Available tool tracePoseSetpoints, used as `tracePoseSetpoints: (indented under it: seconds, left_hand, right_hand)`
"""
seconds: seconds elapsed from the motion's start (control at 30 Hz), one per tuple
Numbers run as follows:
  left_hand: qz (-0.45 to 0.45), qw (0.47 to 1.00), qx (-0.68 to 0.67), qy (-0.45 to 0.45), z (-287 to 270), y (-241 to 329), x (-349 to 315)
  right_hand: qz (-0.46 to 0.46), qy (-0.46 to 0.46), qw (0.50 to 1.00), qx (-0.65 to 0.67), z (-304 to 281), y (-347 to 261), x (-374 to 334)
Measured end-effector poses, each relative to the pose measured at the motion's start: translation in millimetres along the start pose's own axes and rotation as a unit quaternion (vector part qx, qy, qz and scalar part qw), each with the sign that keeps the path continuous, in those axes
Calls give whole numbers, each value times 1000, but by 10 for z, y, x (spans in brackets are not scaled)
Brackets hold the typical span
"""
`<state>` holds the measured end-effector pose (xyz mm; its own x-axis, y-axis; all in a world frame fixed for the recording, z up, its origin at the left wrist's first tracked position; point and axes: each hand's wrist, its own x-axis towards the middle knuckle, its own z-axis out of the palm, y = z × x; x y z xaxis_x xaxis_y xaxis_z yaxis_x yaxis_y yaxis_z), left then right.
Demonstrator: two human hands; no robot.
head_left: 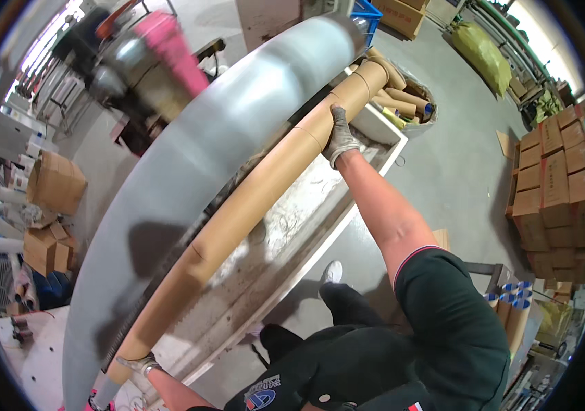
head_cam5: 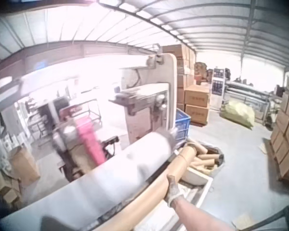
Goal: The person is loading cardboard tubes onto an industrial machine, wrapping them in plastic film, and then placing the finished rolls into a large collection bin.
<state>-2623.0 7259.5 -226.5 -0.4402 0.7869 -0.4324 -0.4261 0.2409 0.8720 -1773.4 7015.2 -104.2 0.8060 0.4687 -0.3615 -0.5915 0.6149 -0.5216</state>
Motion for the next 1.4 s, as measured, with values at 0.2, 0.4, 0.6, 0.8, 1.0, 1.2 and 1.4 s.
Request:
tracePoseSetpoints:
  seconds: [0.2, 0.4, 0.6, 0.8, 1.0, 1.2, 1.4]
  left_hand:
    - [15, 1000, -26, -2, 1408, -91, -1788]
    - [14, 998, -62, 4, 2240, -415, -2753]
    - [-13, 995, -96, 13, 3054, -1042, -3648]
    - [133, 988, 69, -22, 4177, -1979, -4895]
    - [-2, 996, -52, -72, 5982, -3178, -6711]
    - [-114, 972, -56, -196, 6977, -4575, -8008]
    - [-302, 894, 191, -271, 7336, -5419, -9069]
  right_hand:
    - [44, 39, 998, 4, -218, -722, 815]
    - [34, 2, 999, 19, -300, -1339, 1308]
    - [45, 1, 998, -42, -406, -2426, 2058]
    - [0, 70, 994, -85, -957, -3781, 3261]
    - [-110, 87, 985, -102, -2303, -5801, 4812]
    - [-87, 149, 974, -148, -3199, -6180, 5378]
    - [151, 155, 894, -393, -3290, -4958, 4673]
